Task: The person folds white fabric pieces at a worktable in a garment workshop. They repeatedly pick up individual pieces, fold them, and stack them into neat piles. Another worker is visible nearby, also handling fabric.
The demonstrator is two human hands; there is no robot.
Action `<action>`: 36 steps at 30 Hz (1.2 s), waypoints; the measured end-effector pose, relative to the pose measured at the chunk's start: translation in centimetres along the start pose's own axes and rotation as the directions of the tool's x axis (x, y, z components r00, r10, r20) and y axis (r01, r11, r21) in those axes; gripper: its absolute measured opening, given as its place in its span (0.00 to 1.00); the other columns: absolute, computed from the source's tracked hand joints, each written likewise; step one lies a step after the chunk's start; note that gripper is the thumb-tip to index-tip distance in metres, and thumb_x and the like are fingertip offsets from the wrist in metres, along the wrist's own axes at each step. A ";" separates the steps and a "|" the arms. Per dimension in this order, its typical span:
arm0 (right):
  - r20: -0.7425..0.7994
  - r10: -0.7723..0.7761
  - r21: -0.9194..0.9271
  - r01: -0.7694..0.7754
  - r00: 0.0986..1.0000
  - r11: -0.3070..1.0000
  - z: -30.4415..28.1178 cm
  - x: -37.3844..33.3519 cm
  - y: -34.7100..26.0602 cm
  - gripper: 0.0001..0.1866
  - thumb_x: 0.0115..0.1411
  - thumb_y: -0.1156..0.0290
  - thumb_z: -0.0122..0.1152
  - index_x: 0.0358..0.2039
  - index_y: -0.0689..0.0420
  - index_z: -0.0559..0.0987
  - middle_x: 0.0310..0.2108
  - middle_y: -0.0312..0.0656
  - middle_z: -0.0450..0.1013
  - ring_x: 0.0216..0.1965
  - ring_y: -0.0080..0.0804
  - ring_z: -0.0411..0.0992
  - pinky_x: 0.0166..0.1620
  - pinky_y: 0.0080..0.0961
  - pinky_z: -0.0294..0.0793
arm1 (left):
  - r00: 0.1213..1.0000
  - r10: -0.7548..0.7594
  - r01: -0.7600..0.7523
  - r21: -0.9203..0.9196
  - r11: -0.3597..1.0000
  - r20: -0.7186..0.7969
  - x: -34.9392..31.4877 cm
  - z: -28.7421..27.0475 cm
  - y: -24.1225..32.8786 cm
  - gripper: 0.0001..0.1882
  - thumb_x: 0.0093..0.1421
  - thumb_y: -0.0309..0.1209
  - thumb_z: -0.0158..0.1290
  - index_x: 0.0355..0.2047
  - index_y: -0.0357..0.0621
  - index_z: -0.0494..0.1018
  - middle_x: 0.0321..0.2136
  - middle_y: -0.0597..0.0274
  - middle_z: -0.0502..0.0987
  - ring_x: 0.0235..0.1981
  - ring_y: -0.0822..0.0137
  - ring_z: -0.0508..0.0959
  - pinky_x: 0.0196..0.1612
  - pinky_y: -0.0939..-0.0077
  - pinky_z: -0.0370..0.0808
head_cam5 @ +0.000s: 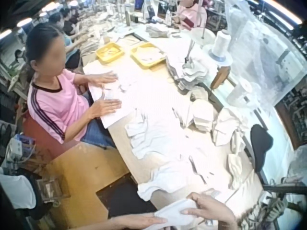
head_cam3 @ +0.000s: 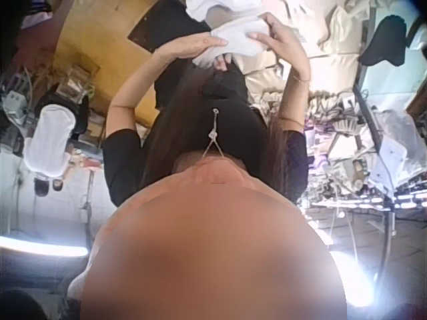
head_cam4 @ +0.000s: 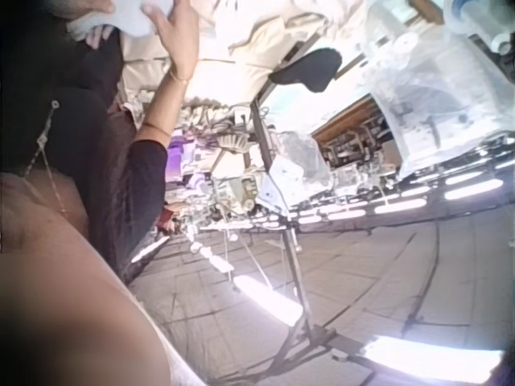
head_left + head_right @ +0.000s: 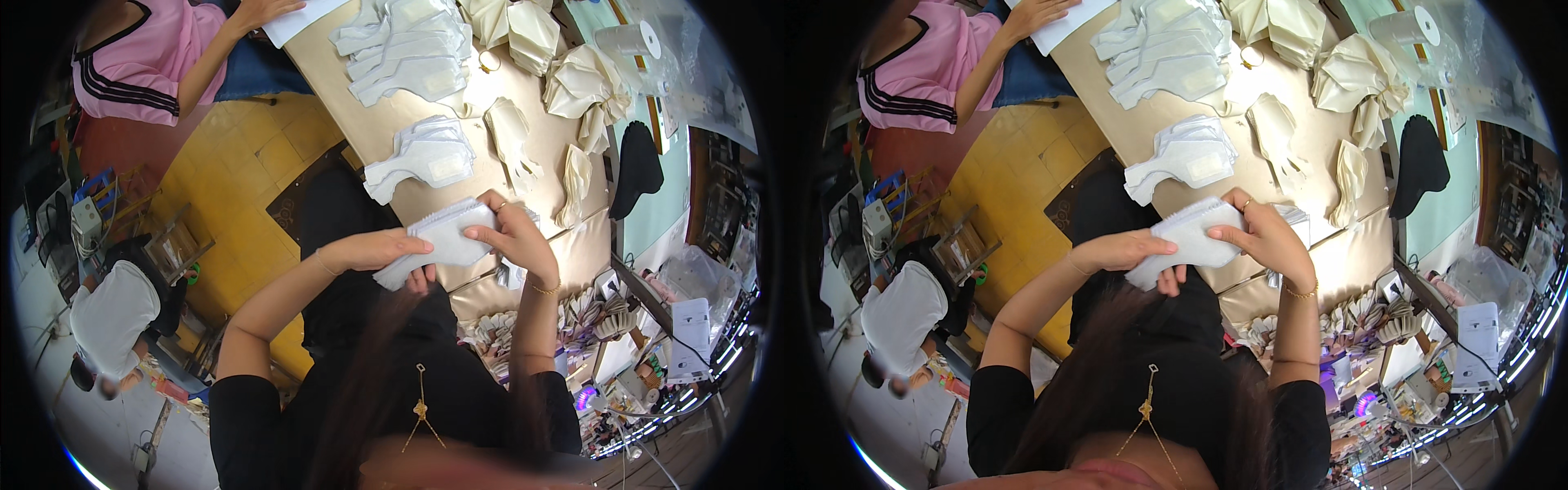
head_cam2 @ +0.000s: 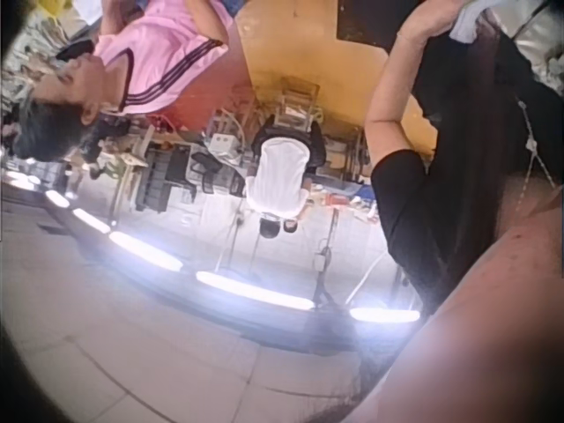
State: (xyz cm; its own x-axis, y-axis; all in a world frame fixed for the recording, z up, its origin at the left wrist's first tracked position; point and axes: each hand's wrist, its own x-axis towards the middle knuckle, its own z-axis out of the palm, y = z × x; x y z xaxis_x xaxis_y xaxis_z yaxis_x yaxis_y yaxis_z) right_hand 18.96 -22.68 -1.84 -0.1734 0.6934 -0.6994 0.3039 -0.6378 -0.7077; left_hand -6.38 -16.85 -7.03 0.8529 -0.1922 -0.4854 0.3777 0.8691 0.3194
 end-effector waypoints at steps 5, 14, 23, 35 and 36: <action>0.083 0.096 -0.090 -0.089 0.992 0.992 1.5 1.6 8.0 0.19 0.60 0.58 0.66 0.44 0.58 0.74 0.20 0.35 0.67 0.23 0.18 0.63 0.27 0.20 0.63 | 0.929 0.258 -0.029 0.645 0.763 -0.264 1.7 -2.0 -3.2 0.24 0.64 0.43 0.55 0.50 0.32 0.72 0.31 0.58 0.79 0.32 0.71 0.77 0.38 0.76 0.75; -0.433 -0.386 -0.570 0.085 0.815 0.817 3.0 3.9 11.3 0.23 0.55 0.62 0.70 0.47 0.59 0.73 0.30 0.43 0.71 0.29 0.33 0.68 0.37 0.30 0.70 | 0.388 0.874 0.257 0.945 0.202 -0.293 3.4 -7.4 0.7 0.25 0.57 0.38 0.61 0.50 0.37 0.72 0.42 0.48 0.75 0.46 0.50 0.74 0.51 0.61 0.69; -0.688 0.145 0.197 -0.009 0.711 0.980 4.7 9.9 8.8 0.28 0.52 0.62 0.74 0.46 0.62 0.68 0.29 0.41 0.73 0.27 0.27 0.71 0.34 0.26 0.74 | 0.376 0.808 0.345 0.878 0.332 -0.453 4.9 -7.7 -0.3 0.23 0.56 0.40 0.62 0.48 0.40 0.73 0.44 0.52 0.77 0.49 0.52 0.73 0.51 0.60 0.66; -0.253 0.168 0.741 0.079 0.953 0.667 3.2 3.4 12.0 0.15 0.63 0.72 0.62 0.50 0.60 0.73 0.38 0.32 0.71 0.39 0.19 0.72 0.43 0.20 0.76 | 0.323 0.844 0.243 0.899 0.364 -0.429 4.2 -8.4 -0.4 0.20 0.60 0.41 0.58 0.49 0.44 0.75 0.41 0.56 0.75 0.46 0.53 0.73 0.53 0.61 0.63; -0.251 0.198 0.715 0.043 0.947 0.698 3.5 3.1 12.1 0.18 0.61 0.71 0.64 0.50 0.60 0.73 0.40 0.36 0.70 0.41 0.25 0.72 0.44 0.24 0.74 | 0.306 0.864 0.236 0.911 0.338 -0.400 4.6 -8.5 -0.3 0.21 0.59 0.41 0.59 0.49 0.44 0.74 0.41 0.55 0.75 0.46 0.53 0.73 0.53 0.61 0.64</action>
State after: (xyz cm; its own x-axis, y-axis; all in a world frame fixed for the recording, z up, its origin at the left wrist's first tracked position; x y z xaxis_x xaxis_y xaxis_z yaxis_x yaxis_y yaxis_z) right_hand 18.85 -29.42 -12.97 0.1314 0.6145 -0.7779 -0.4652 -0.6547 -0.5958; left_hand -5.65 -14.16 -16.27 0.4434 0.8741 -0.1983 0.6573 -0.1667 0.7349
